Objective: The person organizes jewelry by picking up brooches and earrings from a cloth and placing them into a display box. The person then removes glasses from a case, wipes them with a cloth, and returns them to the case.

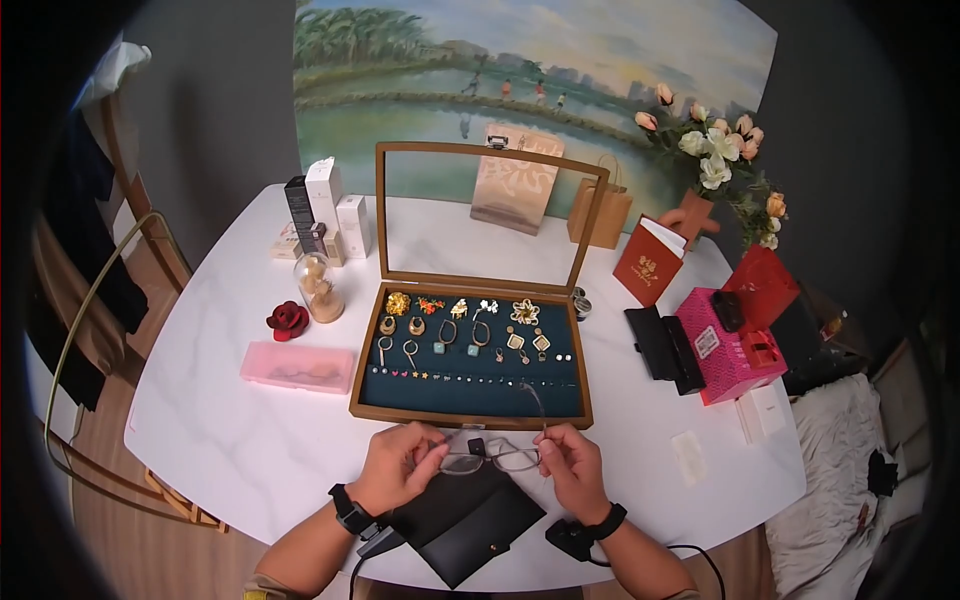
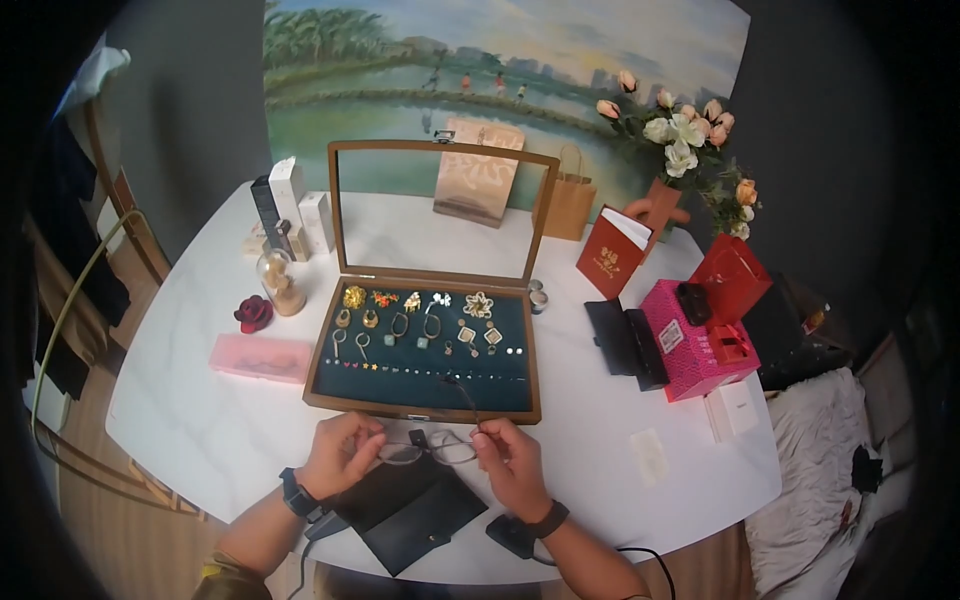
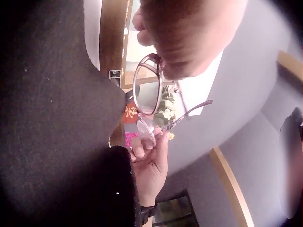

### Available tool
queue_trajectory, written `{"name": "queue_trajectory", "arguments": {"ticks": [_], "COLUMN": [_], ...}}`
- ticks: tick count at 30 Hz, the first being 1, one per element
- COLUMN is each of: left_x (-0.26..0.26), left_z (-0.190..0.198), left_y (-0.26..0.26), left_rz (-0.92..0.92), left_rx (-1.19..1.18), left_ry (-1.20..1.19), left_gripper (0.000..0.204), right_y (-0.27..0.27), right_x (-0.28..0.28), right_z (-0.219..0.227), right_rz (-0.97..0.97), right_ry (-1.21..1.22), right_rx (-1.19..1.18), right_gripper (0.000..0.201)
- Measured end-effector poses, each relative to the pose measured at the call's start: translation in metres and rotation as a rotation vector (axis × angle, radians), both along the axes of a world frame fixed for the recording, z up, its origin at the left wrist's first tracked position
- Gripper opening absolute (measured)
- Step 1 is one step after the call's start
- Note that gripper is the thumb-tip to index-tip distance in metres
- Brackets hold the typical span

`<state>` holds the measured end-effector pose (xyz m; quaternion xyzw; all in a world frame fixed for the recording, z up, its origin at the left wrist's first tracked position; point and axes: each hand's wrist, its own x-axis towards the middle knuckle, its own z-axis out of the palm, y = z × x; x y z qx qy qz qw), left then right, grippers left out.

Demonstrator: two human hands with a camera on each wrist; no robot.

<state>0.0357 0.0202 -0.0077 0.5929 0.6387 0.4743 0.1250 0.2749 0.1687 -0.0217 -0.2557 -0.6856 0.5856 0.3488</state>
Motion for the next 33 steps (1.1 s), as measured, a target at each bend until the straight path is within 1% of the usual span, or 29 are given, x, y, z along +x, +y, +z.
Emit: {"name": "queue_trajectory", "arguments": {"ticks": [1, 2, 4, 5, 6, 7, 8, 9, 10, 11, 12, 14, 15, 16, 17, 19, 21, 23, 24, 26, 28, 29, 30, 31, 32, 33], "left_x": [0.003, 0.004, 0.006, 0.005, 0.004, 0.003, 0.002, 0.001, 0.000, -0.001, -0.002, -0.004, -0.004, -0.005, -0.005, -0.005, -0.002, -0.001, -0.002, -0.003, -0.004, -0.002, 0.001, 0.002, 0.003, 0.001], "left_z": [-0.001, -0.001, -0.003, -0.005, -0.009, -0.011, -0.010, -0.007, -0.005, -0.003, -0.001, 0.001, 0.000, 0.000, -0.003, -0.011, -0.007, -0.004, -0.003, -0.004, -0.009, -0.010, -0.009, -0.009, -0.009, -0.010], "left_y": [-0.001, -0.001, -0.001, 0.000, 0.002, 0.003, 0.001, -0.001, -0.002, -0.001, -0.001, 0.000, 0.001, 0.001, 0.002, 0.005, 0.005, 0.005, 0.004, 0.004, 0.003, 0.002, 0.001, 0.000, -0.002, -0.005], "left_rz": [0.057, 0.058, 0.145, 0.147, 0.168, 0.188, 0.190, 0.184, 0.176, 0.176, 0.139, 0.103, 0.091, 0.080, 0.082, 0.062, 0.067, 0.074, 0.055, 0.036, -0.046, -0.049, -0.070, -0.092, -0.097, -0.103], "left_rx": [0.011, 0.010, 0.133, 0.132, 0.211, 0.290, 0.288, 0.279, 0.270, 0.269, 0.244, 0.218, 0.140, 0.063, 0.063, 0.089, 0.086, 0.082, 0.093, 0.105, 0.094, 0.093, 0.074, 0.054, 0.051, -0.006], "left_ry": [-0.139, -0.140, -0.268, -0.269, -0.201, -0.133, -0.133, -0.068, -0.002, -0.003, -0.008, -0.013, -0.121, -0.228, -0.228, -0.318, -0.347, -0.378, -0.369, -0.359, -0.357, -0.357, -0.450, -0.542, -0.541, -0.630], "left_gripper": [0.010, 0.010, 0.009, 0.009, 0.009, 0.010, 0.010, 0.009, 0.008, 0.008, 0.008, 0.008, 0.008, 0.009, 0.009, 0.010, 0.011, 0.012, 0.015, 0.018, 0.022, 0.022, 0.023, 0.023, 0.023, 0.025], "right_y": [0.000, -0.001, -0.003, -0.004, -0.004, -0.005, -0.005, -0.004, -0.003, -0.002, -0.001, -0.002, -0.003, -0.005, -0.006, -0.002, 0.002, 0.004, 0.003, 0.000, -0.001, -0.001, 0.000, 0.002, 0.003, 0.002], "right_x": [0.000, 0.000, 0.000, 0.000, -0.001, -0.001, -0.001, 0.000, 0.000, 0.000, 0.001, 0.002, 0.001, 0.001, 0.000, 0.001, 0.002, 0.002, 0.002, 0.000, -0.001, 0.000, 0.000, 0.000, 0.000, 0.000], "right_z": [0.000, 0.000, 0.001, 0.002, 0.003, 0.003, 0.003, 0.002, 0.001, 0.000, 0.000, 0.003, 0.007, 0.014, 0.017, 0.013, 0.009, 0.006, 0.007, 0.009, 0.013, 0.014, 0.011, 0.006, 0.003, 0.003], "right_rz": [0.001, 0.001, 0.007, 0.012, 0.014, 0.004, -0.006, -0.005, 0.009, 0.022, 0.021, 0.069, 0.069, 0.086, 0.103, 0.087, 0.068, 0.081, 0.081, 0.131, 0.147, 0.161, 0.156, 0.157, 0.158, 0.152], "right_ry": [0.005, 0.011, 0.012, 0.015, 0.014, -0.005, -0.026, -0.027, -0.027, -0.027, -0.028, -0.027, -0.028, 0.050, 0.129, 0.099, 0.071, -0.342, -0.342, -0.484, -0.513, -0.545, -0.545, -0.525, -0.504, -0.504], "right_rx": [-0.013, -0.025, 0.006, 0.038, 0.036, 0.090, 0.144, 0.143, 0.224, 0.305, 0.304, 0.128, 0.128, 0.015, -0.097, -0.112, -0.125, 0.295, 0.295, 0.556, 0.557, 0.557, 0.555, 0.613, 0.669, 0.666], "right_gripper": [0.020, 0.020, 0.018, 0.017, 0.017, 0.016, 0.015, 0.015, 0.014, 0.014, 0.014, 0.016, 0.016, 0.019, 0.021, 0.023, 0.025, 0.027, 0.027, 0.024, 0.021, 0.017, 0.017, 0.015, 0.012, 0.012]}}
